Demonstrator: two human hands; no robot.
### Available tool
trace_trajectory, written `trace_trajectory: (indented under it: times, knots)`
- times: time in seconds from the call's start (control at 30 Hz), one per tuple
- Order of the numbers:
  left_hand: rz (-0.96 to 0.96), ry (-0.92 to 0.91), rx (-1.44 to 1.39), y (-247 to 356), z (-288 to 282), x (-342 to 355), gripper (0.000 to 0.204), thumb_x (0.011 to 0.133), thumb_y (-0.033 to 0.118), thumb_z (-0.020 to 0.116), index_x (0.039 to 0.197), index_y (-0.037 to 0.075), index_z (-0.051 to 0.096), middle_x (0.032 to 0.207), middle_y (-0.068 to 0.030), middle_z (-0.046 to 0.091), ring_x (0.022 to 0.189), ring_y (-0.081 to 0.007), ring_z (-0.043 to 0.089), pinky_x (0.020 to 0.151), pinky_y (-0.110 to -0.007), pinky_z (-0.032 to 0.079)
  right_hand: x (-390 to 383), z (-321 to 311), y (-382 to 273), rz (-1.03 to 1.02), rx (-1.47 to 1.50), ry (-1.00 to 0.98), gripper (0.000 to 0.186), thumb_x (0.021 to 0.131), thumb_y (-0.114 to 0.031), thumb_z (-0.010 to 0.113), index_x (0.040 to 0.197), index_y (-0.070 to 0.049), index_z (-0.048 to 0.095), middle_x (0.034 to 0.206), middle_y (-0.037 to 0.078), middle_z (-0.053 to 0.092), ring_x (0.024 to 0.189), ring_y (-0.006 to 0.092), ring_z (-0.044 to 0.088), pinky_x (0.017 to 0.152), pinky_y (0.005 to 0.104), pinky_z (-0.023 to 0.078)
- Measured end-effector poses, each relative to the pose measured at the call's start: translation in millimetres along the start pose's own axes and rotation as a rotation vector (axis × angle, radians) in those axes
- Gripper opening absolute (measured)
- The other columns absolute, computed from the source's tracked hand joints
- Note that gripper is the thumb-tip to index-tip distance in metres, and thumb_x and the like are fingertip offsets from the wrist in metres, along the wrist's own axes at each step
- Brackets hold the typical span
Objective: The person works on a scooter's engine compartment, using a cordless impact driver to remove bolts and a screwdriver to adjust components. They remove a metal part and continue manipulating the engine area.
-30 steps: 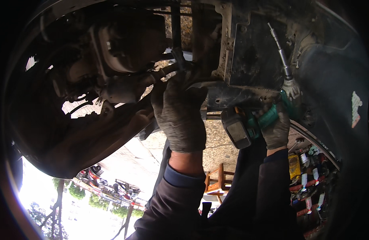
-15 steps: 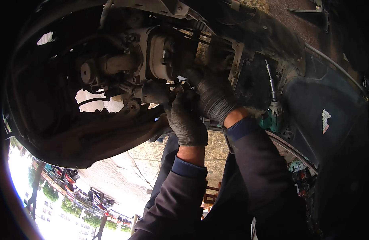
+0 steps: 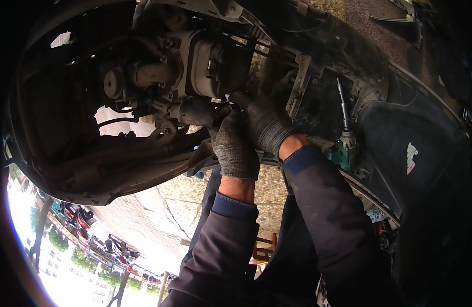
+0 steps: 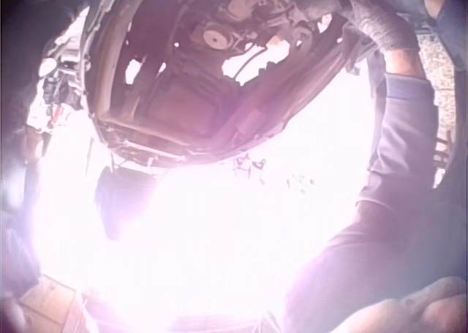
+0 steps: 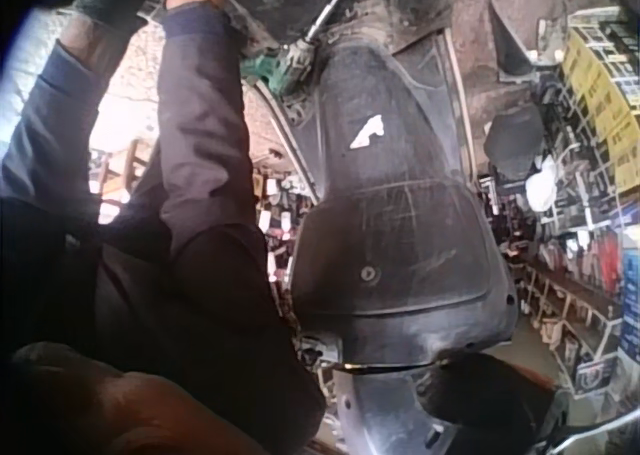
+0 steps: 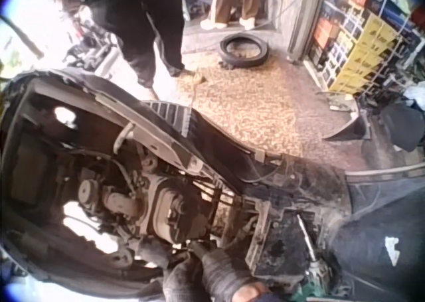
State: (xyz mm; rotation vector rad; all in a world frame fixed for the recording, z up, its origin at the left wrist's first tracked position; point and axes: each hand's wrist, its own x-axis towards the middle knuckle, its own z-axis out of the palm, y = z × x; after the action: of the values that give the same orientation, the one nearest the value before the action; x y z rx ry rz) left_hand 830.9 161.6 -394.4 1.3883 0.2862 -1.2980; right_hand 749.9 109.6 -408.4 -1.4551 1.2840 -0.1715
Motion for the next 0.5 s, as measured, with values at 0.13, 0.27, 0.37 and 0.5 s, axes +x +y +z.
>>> trace_trajectory:
  times: [0.13, 0.27, 0.37, 0.5]
  knots:
    - [-0.075, -0.087, 0.013, 3.7, -2.0, 2.7, 0.021, 0.095, 0.012, 0.056, 0.112, 0.001, 0.061, 0.108, -0.0086, 0.063, 0.098, -0.0169, 0.061, 0.087, -0.029, 0.051, 3.7, 1.7, 4.8, 0.003, 0.052, -0.032, 0.040, 0.083, -0.010, 0.064, 0.123, -0.013, 0.056, 0.101, 0.019, 0.067, 0.093, 0.0357, 0.066, 0.079, 0.0412, 0.053]
    - [0.047, -0.207, 0.273, -3.5, -16.2, 14.6, 0.023, 0.095, 0.008, 0.055, 0.114, -0.003, 0.060, 0.108, -0.0115, 0.063, 0.100, -0.0177, 0.061, 0.085, -0.030, 0.052, 10.8, 9.7, 16.0, -0.067, 0.029, -0.007, 0.032, 0.083, -0.007, 0.062, 0.115, -0.009, 0.057, 0.100, 0.018, 0.067, 0.091, 0.0321, 0.066, 0.077, 0.0387, 0.052]
    - [0.285, -0.177, 0.744, -9.9, -26.7, 18.7, 0.023, 0.094, 0.006, 0.054, 0.115, -0.003, 0.060, 0.108, -0.0128, 0.062, 0.102, -0.0183, 0.060, 0.086, -0.030, 0.052, 12.2, 16.4, 21.5, -0.085, 0.099, 0.013, 0.025, 0.084, -0.004, 0.060, 0.109, -0.007, 0.059, 0.101, 0.016, 0.067, 0.090, 0.0268, 0.065, 0.077, 0.0359, 0.051]
    - [0.495, -0.217, 1.163, -8.9, -32.3, 20.1, 0.023, 0.096, 0.010, 0.050, 0.114, -0.001, 0.060, 0.110, -0.0117, 0.062, 0.105, -0.0187, 0.060, 0.090, -0.029, 0.051, 15.1, 18.4, 21.2, -0.053, 0.146, 0.006, 0.022, 0.085, -0.004, 0.060, 0.107, -0.007, 0.060, 0.102, 0.015, 0.067, 0.091, 0.0233, 0.064, 0.078, 0.0346, 0.051]
